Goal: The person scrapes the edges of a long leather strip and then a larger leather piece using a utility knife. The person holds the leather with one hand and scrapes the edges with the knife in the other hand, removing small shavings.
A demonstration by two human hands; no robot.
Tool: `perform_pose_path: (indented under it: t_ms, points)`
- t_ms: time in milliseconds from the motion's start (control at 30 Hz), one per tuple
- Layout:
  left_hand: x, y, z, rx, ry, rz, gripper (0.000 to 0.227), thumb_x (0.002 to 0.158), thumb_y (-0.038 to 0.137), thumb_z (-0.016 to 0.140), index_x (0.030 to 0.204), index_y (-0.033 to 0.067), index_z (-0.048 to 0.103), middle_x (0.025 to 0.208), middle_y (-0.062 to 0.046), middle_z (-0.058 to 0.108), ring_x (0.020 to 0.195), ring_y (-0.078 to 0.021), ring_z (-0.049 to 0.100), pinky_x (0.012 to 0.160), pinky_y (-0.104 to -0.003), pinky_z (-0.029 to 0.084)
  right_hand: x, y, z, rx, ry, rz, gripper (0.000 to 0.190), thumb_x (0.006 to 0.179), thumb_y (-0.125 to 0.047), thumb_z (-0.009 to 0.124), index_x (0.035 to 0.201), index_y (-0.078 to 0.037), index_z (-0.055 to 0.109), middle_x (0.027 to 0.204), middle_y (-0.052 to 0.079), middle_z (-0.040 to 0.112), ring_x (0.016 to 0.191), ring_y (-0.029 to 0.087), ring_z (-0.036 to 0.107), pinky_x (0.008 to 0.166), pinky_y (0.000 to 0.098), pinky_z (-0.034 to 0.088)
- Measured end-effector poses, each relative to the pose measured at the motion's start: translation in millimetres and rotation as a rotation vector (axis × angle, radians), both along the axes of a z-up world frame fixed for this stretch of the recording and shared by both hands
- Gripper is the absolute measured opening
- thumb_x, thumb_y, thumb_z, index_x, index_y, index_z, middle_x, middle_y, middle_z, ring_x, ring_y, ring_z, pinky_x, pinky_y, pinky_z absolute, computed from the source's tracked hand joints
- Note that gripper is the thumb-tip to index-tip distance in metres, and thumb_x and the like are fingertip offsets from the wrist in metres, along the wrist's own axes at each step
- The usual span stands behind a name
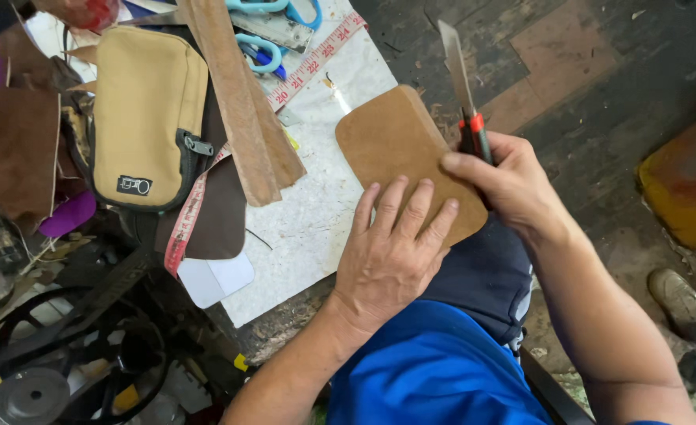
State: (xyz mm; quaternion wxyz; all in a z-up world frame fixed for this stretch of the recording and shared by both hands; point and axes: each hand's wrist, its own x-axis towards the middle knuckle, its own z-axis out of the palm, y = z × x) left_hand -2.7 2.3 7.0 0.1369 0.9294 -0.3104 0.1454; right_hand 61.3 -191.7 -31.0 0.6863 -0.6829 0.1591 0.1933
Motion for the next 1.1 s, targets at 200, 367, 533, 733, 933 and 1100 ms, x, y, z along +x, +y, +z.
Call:
perform_pose_path:
  t_ms: [200, 367, 533, 733, 933, 1100]
  points:
    - [0, 0, 0, -0.056, -0.033, 0.003, 0.035, 0.095, 0.034, 0.072, 0.124, 0.0151, 0.072, 0.131, -0.015, 0.064, 0.122, -0.0373, 0.060, 0.105, -0.056, 0.048, -2, 15, 12, -0.089, -0.113, -0.080, 0.015, 0.087, -0.013, 0.076, 0.081, -0.015, 0.063, 0.074, -0.008, 0.053, 0.068, 0.003, 0.046, 0.064, 0.0182, 0.039]
    - [-1, 0, -2, -0.091, -0.055, 0.009, 0.031, 0.096, 0.023, 0.062, 0.123, 0.0132, 0.073, 0.128, -0.015, 0.065, 0.121, -0.0369, 0.061, 0.104, -0.055, 0.048, -10, 22, 8, -0.582, -0.488, -0.047, 0.013, 0.088, -0.008, 0.077, 0.085, -0.013, 0.065, 0.082, -0.004, 0.063, 0.078, 0.007, 0.055, 0.072, 0.0248, 0.046]
    - [-1, 2, 0, -0.093, -0.051, 0.016, 0.030, 0.095, 0.023, 0.063, 0.121, 0.0129, 0.072, 0.126, -0.014, 0.065, 0.121, -0.0363, 0.061, 0.104, -0.054, 0.047, -8, 17, 2, -0.726, -0.670, 0.071, 0.025, 0.090, -0.009, 0.075, 0.078, -0.010, 0.053, 0.073, 0.000, 0.047, 0.068, 0.015, 0.043, 0.064, 0.0331, 0.035]
    - [-1, -1, 3, -0.065, -0.093, 0.104, 0.023, 0.098, 0.019, 0.058, 0.117, 0.0138, 0.069, 0.123, -0.014, 0.061, 0.119, -0.0371, 0.060, 0.100, -0.055, 0.048, -2, 10, 15, -0.593, -0.464, 0.086, 0.019, 0.093, -0.022, 0.079, 0.104, -0.012, 0.068, 0.087, -0.002, 0.063, 0.077, 0.008, 0.051, 0.071, 0.0262, 0.043]
    - [-2, -4, -3, 0.058, -0.133, 0.164, 0.024, 0.105, 0.014, 0.052, 0.126, 0.0192, 0.063, 0.127, -0.013, 0.059, 0.123, -0.0396, 0.060, 0.106, -0.059, 0.049, -27, -46, 13, -1.143, -0.649, 0.460, 0.043, 0.108, -0.049, 0.053, 0.100, -0.007, 0.058, 0.079, 0.011, 0.058, 0.068, 0.033, 0.059, 0.061, 0.0455, 0.043]
    - [-4, -6, -11, 0.182, -0.126, 0.162, 0.038, 0.107, 0.013, 0.050, 0.145, 0.0206, 0.052, 0.134, -0.014, 0.056, 0.129, -0.0429, 0.059, 0.111, -0.061, 0.047, -46, -63, 9, -1.549, -0.848, 0.554, 0.054, 0.108, -0.067, 0.053, 0.086, -0.018, 0.057, 0.074, 0.001, 0.056, 0.066, 0.027, 0.061, 0.058, 0.0377, 0.047]
